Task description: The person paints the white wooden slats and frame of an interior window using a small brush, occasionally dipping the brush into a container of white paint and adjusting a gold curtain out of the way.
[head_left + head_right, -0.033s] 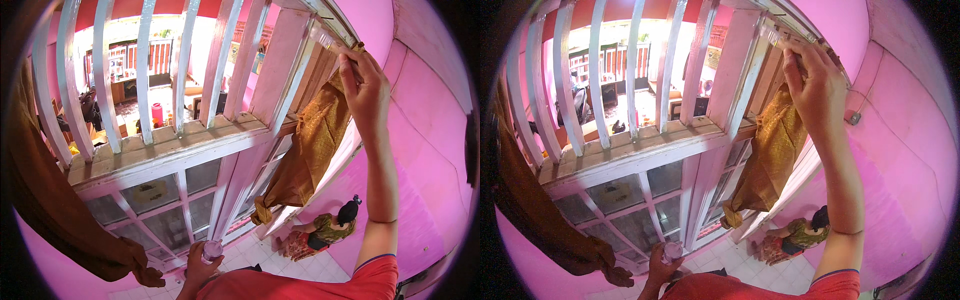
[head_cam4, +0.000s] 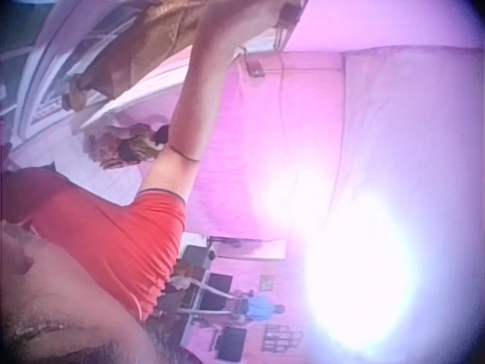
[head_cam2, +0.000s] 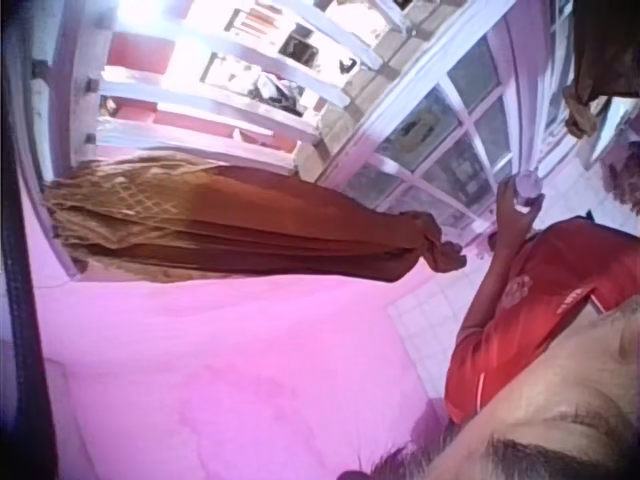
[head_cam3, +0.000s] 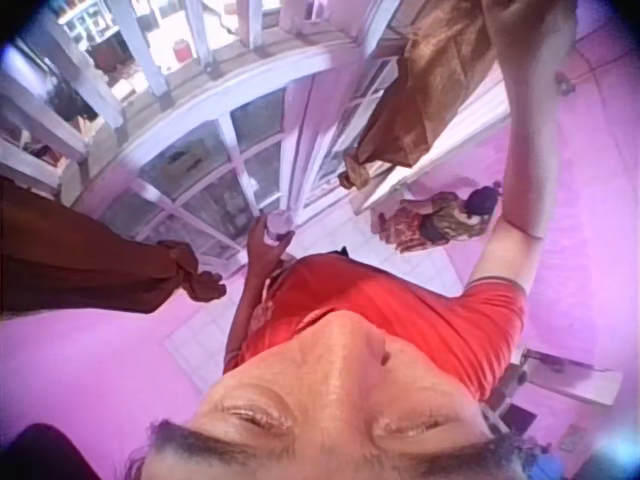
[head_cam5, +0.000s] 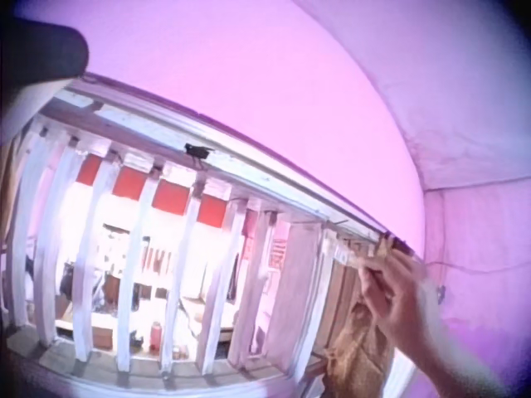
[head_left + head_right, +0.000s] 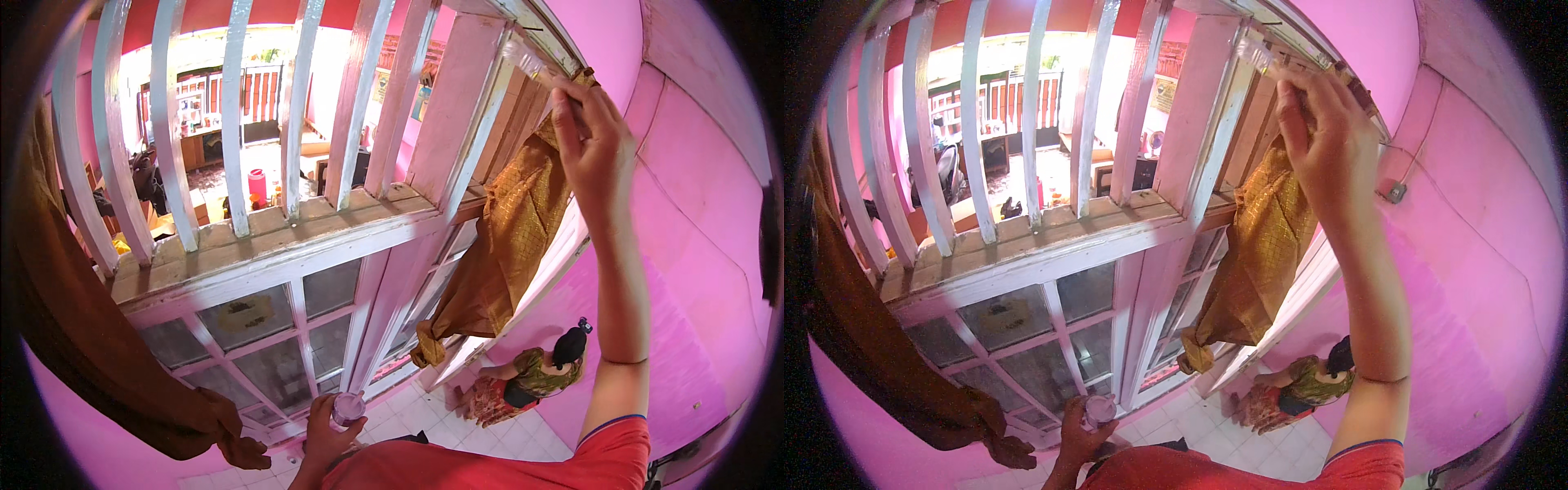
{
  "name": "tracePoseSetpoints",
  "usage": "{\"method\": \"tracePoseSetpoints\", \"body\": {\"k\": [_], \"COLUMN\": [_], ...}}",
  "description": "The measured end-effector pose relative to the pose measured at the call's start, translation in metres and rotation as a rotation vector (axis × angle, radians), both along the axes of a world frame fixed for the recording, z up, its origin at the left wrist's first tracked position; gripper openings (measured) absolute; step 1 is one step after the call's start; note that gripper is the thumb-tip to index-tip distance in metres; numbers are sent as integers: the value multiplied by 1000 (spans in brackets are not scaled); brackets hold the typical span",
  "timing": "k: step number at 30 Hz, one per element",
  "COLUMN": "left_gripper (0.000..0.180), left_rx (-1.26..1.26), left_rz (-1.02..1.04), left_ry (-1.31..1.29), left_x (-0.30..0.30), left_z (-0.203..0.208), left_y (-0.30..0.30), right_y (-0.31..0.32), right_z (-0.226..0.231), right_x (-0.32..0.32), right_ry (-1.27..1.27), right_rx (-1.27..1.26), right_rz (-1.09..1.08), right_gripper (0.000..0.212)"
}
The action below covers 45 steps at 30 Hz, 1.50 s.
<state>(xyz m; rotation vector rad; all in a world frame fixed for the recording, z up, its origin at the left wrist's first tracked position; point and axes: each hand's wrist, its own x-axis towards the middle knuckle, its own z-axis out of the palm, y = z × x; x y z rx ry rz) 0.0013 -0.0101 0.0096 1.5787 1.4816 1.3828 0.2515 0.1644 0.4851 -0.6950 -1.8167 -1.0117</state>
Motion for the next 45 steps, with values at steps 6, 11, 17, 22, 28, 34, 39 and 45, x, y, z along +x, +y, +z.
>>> {"method": "tracePoseSetpoints", "body": {"k": [6, 11, 17, 22, 28, 34, 39, 45], "left_gripper": [67, 70, 69, 65, 61, 61, 61, 60], "left_rx": [-16, -48, 129, 123, 226, 213, 192, 189], "left_rz": [-3, 52, 13, -26, -27, -78, -89, -83], "left_ry": [35, 112, 105, 53, 56, 15, 18, 36], "left_x": [3, 3, 10, 21, 36, 43, 44, 44], "left_z": [16, 13, 52, 66, 80, 80, 82, 83], "left_y": [6, 11, 37, 49, 59, 63, 63, 60], "right_y": [-16, -44, -72, -84, -85, -73, -63, -58], "right_z": [-52, -99, -167, -210, -233, -245, -261, -271], "right_x": [11, 9, 17, 17, 6, 1, -3, -6], "right_ry": [-79, 396, 809, 883, 788, 519, 465, 361], "right_rx": [-271, -607, -1157, -1398, -1530, -1504, -1460, -1447], "right_rz": [-91, 330, 459, 532, 538, 448, 515, 499], "right_gripper": [16, 16, 16, 21, 18, 17, 17, 15]}}
